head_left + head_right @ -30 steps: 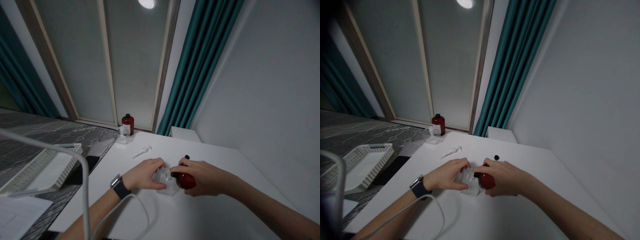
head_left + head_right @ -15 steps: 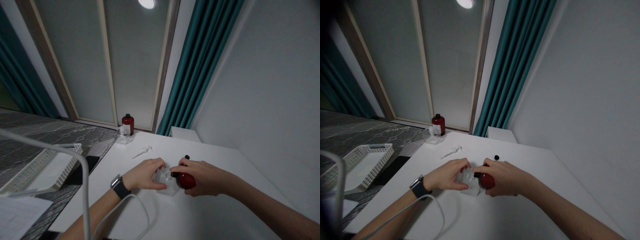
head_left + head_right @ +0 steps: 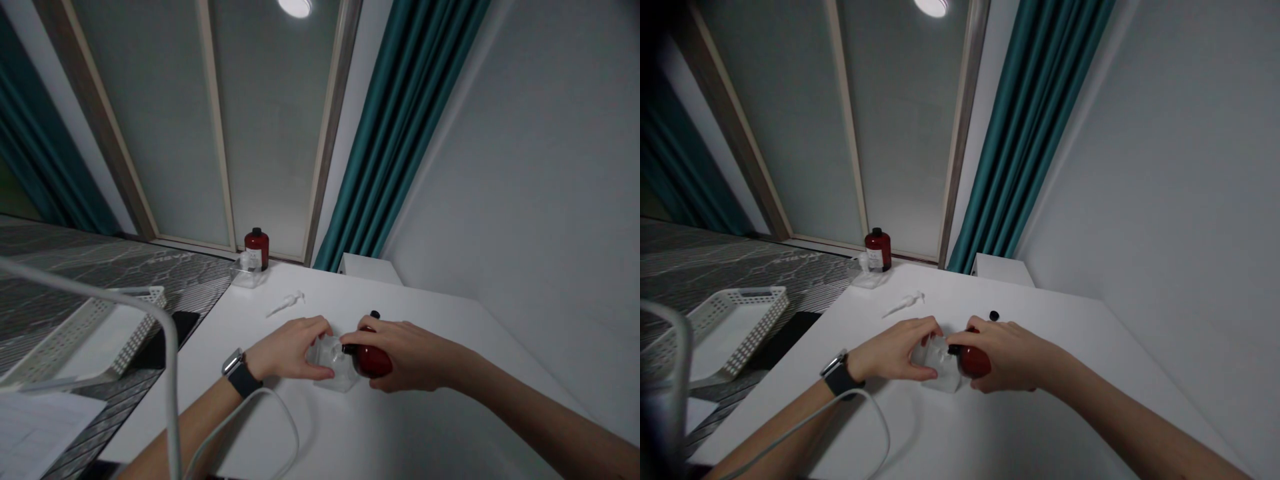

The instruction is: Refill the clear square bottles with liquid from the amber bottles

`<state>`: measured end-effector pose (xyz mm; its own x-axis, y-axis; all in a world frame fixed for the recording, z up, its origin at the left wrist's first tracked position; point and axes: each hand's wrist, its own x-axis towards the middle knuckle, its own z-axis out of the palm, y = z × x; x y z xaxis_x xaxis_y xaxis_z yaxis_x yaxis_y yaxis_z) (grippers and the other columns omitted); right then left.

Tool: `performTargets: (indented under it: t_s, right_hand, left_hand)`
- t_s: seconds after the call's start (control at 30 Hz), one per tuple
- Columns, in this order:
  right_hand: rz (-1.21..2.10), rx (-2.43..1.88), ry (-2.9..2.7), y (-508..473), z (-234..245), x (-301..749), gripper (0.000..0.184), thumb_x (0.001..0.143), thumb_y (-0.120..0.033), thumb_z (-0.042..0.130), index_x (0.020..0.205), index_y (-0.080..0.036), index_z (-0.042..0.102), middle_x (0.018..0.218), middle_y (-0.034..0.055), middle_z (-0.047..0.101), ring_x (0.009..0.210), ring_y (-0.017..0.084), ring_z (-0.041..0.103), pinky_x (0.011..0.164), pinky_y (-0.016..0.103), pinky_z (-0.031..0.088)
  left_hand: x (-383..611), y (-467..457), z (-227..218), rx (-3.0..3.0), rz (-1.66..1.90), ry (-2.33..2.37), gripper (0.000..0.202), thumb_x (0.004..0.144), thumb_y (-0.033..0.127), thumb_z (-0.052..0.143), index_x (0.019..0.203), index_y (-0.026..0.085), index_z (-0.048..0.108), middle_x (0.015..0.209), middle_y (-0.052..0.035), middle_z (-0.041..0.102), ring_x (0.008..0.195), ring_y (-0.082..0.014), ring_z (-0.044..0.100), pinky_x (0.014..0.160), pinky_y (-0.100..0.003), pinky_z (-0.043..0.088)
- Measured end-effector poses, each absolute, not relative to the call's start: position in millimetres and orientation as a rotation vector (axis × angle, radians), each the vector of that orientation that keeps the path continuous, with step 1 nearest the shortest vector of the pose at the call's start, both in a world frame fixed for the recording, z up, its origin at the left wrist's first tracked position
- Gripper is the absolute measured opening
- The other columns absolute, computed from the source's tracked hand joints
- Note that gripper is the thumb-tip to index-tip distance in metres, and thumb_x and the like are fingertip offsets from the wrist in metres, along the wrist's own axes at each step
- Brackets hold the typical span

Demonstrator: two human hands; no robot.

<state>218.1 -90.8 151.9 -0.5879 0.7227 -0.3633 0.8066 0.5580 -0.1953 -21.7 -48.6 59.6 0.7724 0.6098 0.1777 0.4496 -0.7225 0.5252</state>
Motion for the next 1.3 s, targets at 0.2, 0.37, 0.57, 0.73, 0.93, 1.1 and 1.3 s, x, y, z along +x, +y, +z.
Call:
performTargets:
  t_s: [0.2, 0.37, 0.57, 0.73, 0.93, 1.1, 1.3]
  right_hand:
    - [-0.497, 1.274, 2.564, -90.2, 150.8, 219.4, 0.070, 0.074, -0.030, 0.073, 0.138, -0.041, 0.047, 0.123, 0.0054, 0.055, 0.096, 0.027, 0.064, 0.077, 0.036, 0.046]
    - [-0.502, 1.280, 2.556, -90.9, 149.6, 220.5, 0.071, 0.074, -0.030, 0.073, 0.139, -0.040, 0.047, 0.125, 0.0060, 0.055, 0.096, 0.027, 0.065, 0.078, 0.036, 0.046]
    - [-0.480, 1.269, 2.573, -91.1, 149.5, 220.4, 0.070, 0.074, -0.030, 0.073, 0.138, -0.039, 0.048, 0.122, 0.0057, 0.056, 0.093, 0.026, 0.065, 0.075, 0.034, 0.045]
    - [-0.478, 1.273, 2.566, -92.2, 151.5, 218.3, 0.069, 0.074, -0.029, 0.073, 0.137, -0.039, 0.048, 0.123, 0.0060, 0.056, 0.092, 0.026, 0.065, 0.075, 0.035, 0.045]
    - [-0.490, 1.280, 2.556, -91.9, 152.3, 217.7, 0.070, 0.074, -0.029, 0.072, 0.138, -0.040, 0.047, 0.122, 0.0058, 0.056, 0.093, 0.026, 0.065, 0.075, 0.035, 0.045]
    - [-0.487, 1.276, 2.557, -92.1, 153.9, 217.9, 0.070, 0.074, -0.030, 0.072, 0.139, -0.041, 0.047, 0.122, 0.0053, 0.056, 0.091, 0.025, 0.065, 0.075, 0.035, 0.046]
    - [-0.479, 1.280, 2.543, -92.9, 156.1, 216.5, 0.070, 0.074, -0.030, 0.073, 0.139, -0.040, 0.048, 0.122, 0.0060, 0.056, 0.090, 0.025, 0.065, 0.075, 0.036, 0.046]
  left_hand:
    - [-21.6, -48.2, 59.8, 2.517, 0.467, 0.789, 0.047, 0.074, 0.045, 0.080, 0.105, 0.019, 0.057, 0.098, -0.0045, 0.064, 0.088, -0.0255, 0.063, 0.076, -0.031, 0.045]
    - [-22.1, -48.2, 58.9, 2.521, 0.488, 0.780, 0.046, 0.074, 0.045, 0.079, 0.105, 0.019, 0.057, 0.098, -0.0040, 0.064, 0.087, -0.0249, 0.063, 0.075, -0.031, 0.045]
    - [-21.9, -48.9, 58.5, 2.514, 0.499, 0.780, 0.047, 0.074, 0.045, 0.080, 0.105, 0.019, 0.057, 0.097, -0.0039, 0.064, 0.087, -0.0249, 0.063, 0.075, -0.031, 0.045]
    - [-21.8, -49.0, 58.3, 2.523, 0.499, 0.784, 0.046, 0.074, 0.045, 0.079, 0.105, 0.019, 0.057, 0.097, -0.0041, 0.064, 0.086, -0.0251, 0.063, 0.075, -0.031, 0.044]
    - [-22.2, -48.7, 59.4, 2.502, 0.489, 0.787, 0.045, 0.074, 0.045, 0.079, 0.104, 0.019, 0.057, 0.097, -0.0038, 0.064, 0.086, -0.0248, 0.063, 0.074, -0.031, 0.044]
    - [-22.5, -49.0, 60.1, 2.509, 0.498, 0.777, 0.044, 0.074, 0.046, 0.077, 0.104, 0.020, 0.057, 0.097, -0.0041, 0.065, 0.086, -0.0242, 0.063, 0.074, -0.030, 0.044]
    - [-22.2, -49.2, 59.7, 2.511, 0.499, 0.779, 0.045, 0.074, 0.045, 0.078, 0.105, 0.020, 0.056, 0.099, -0.0047, 0.065, 0.086, -0.0245, 0.063, 0.074, -0.031, 0.045]
